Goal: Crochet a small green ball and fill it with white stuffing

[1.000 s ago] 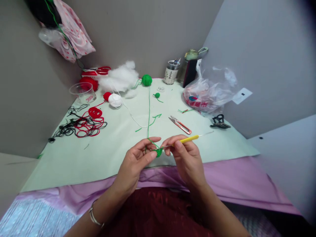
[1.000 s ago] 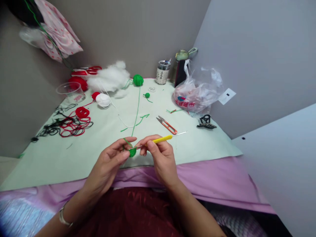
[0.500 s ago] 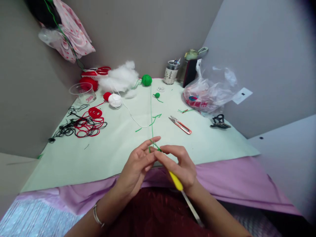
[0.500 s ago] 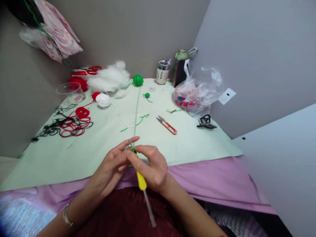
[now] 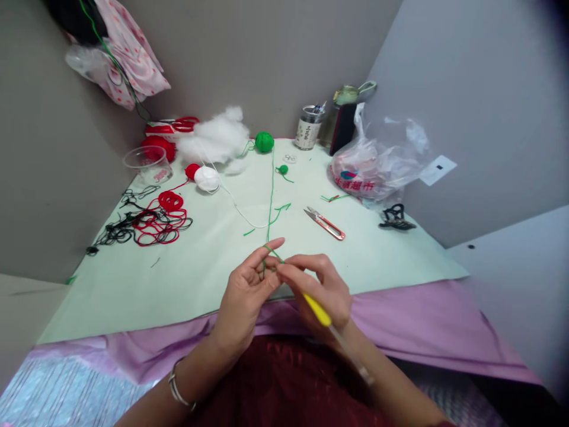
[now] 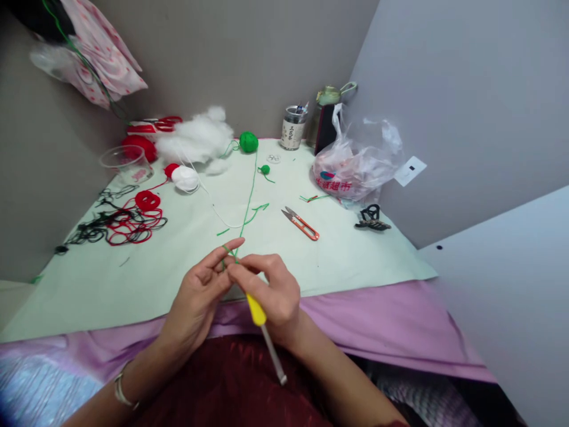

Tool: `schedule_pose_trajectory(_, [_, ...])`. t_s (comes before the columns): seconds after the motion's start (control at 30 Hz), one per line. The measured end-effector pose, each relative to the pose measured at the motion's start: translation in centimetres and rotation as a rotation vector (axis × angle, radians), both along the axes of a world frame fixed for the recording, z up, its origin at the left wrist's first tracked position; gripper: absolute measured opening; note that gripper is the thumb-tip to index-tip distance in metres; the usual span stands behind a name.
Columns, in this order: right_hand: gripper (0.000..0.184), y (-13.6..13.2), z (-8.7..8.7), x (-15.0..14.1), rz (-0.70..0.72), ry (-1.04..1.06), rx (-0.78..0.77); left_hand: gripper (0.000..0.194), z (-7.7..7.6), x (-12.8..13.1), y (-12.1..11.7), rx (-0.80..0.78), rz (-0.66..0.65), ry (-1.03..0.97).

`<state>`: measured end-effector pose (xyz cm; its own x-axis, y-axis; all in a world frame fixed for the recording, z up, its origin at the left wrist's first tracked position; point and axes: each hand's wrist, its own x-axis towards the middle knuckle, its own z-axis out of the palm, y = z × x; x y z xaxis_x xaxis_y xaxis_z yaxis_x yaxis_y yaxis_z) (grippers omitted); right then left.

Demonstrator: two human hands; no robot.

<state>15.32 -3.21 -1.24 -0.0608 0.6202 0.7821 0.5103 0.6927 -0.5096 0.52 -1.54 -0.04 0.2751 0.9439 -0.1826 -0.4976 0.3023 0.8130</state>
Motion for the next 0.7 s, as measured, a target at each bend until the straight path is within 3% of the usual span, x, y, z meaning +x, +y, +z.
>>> schedule_pose_trajectory(0.1, [0.031, 0.1, -0.1, 0.2, -0.018, 0.010, 0.017, 0.045, 0.3, -0.2, 0.4, -0.155, -0.129, -0.138])
schedule_pose_trajectory(0.2, [0.023, 0.5, 0.2, 0.4, 0.036, 0.342, -0.156, 0.037, 0.7, -0.6, 0.8, -0.204, -0.177, -0.219])
schedule_pose_trajectory(0.3, [0.019, 0.9, 0.5, 0.4, 0.174, 0.583, -0.306, 0.035, 0.9, -0.6, 0.8, -0.113, -0.094, -0.138])
schedule_pose_trajectory(0.47, [0.015, 1.2, 0.5, 0.4, 0.233, 0.535, -0.406, 0.038, 0.5, -0.5, 0.4, 0.073, -0.097, 0.058])
schedule_pose_trajectory(0.7, [0.019, 1.5, 0.5, 1.0, 0.352, 0.738, -0.538, 0.038, 0.6, -1.3, 0.6, 0.165, -0.074, 0.197])
